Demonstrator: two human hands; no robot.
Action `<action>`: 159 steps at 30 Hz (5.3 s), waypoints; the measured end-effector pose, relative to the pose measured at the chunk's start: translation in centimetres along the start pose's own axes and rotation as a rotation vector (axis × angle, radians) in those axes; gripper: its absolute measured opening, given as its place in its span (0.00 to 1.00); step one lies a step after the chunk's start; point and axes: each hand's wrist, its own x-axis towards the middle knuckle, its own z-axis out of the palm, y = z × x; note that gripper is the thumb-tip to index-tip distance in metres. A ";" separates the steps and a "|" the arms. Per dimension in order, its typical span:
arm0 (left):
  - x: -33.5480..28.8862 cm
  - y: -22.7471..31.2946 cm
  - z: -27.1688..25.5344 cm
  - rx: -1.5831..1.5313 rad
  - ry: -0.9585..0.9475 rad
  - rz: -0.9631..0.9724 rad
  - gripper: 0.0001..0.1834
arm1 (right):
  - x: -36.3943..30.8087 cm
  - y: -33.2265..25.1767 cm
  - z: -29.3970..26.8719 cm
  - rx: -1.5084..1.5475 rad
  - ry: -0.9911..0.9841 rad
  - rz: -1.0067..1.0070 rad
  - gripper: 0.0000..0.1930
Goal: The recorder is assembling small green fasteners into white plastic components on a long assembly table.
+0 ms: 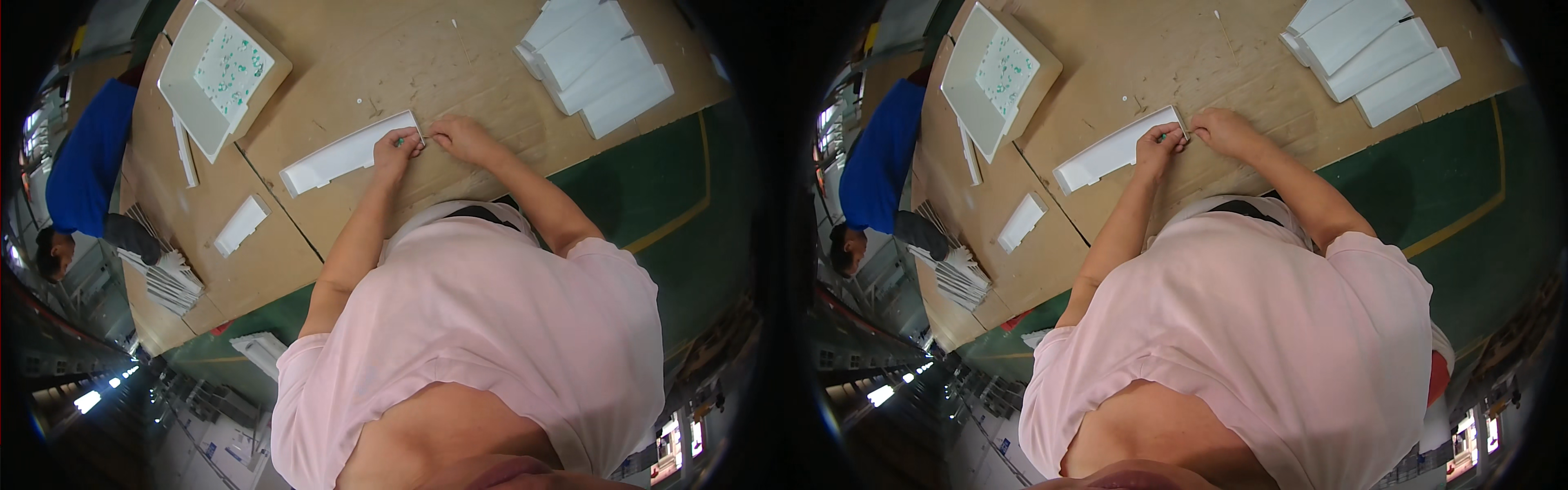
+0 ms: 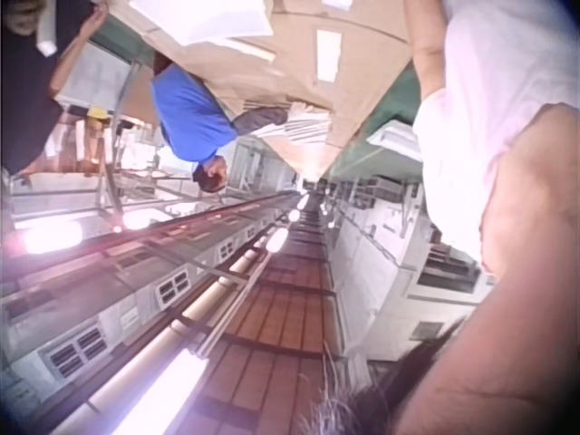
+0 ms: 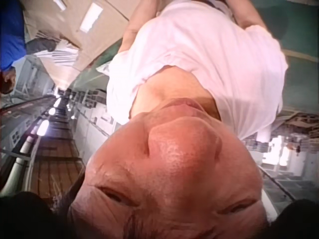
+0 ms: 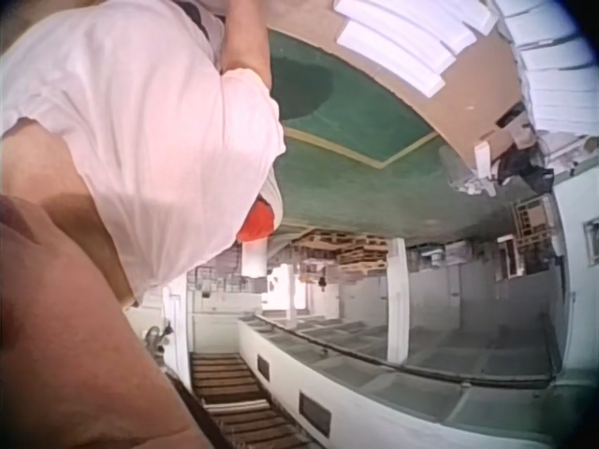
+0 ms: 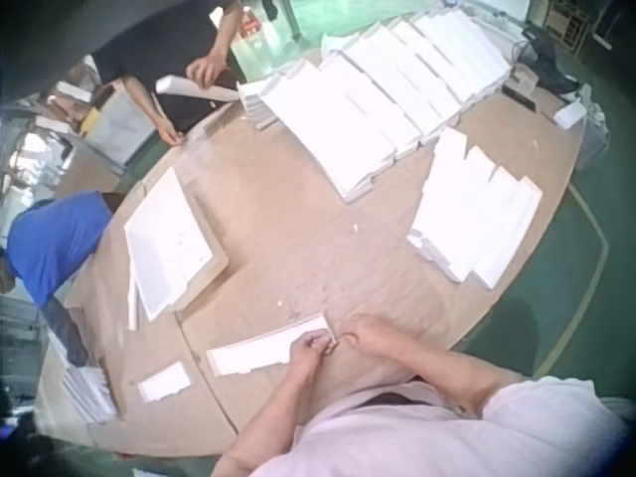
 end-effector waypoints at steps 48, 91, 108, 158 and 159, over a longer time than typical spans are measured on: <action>-11.8 -10.1 -13.5 -0.817 0.160 -0.023 0.02 | 19.3 -11.9 -0.5 0.006 -0.013 0.191 0.16; 0.7 1.7 1.9 0.016 -0.100 0.021 0.08 | -1.3 0.6 -2.8 -0.158 0.216 0.353 0.10; 1.3 -0.1 5.7 0.192 0.063 0.062 0.09 | 1.2 2.9 -5.8 -0.191 -0.232 -0.090 0.09; 0.1 0.6 -1.1 0.244 -0.079 0.035 0.09 | 1.1 0.1 -2.8 -0.158 -0.034 0.228 0.09; 0.0 0.2 -0.9 0.256 -0.103 0.040 0.09 | -0.2 0.1 -2.6 -0.103 -0.064 0.208 0.09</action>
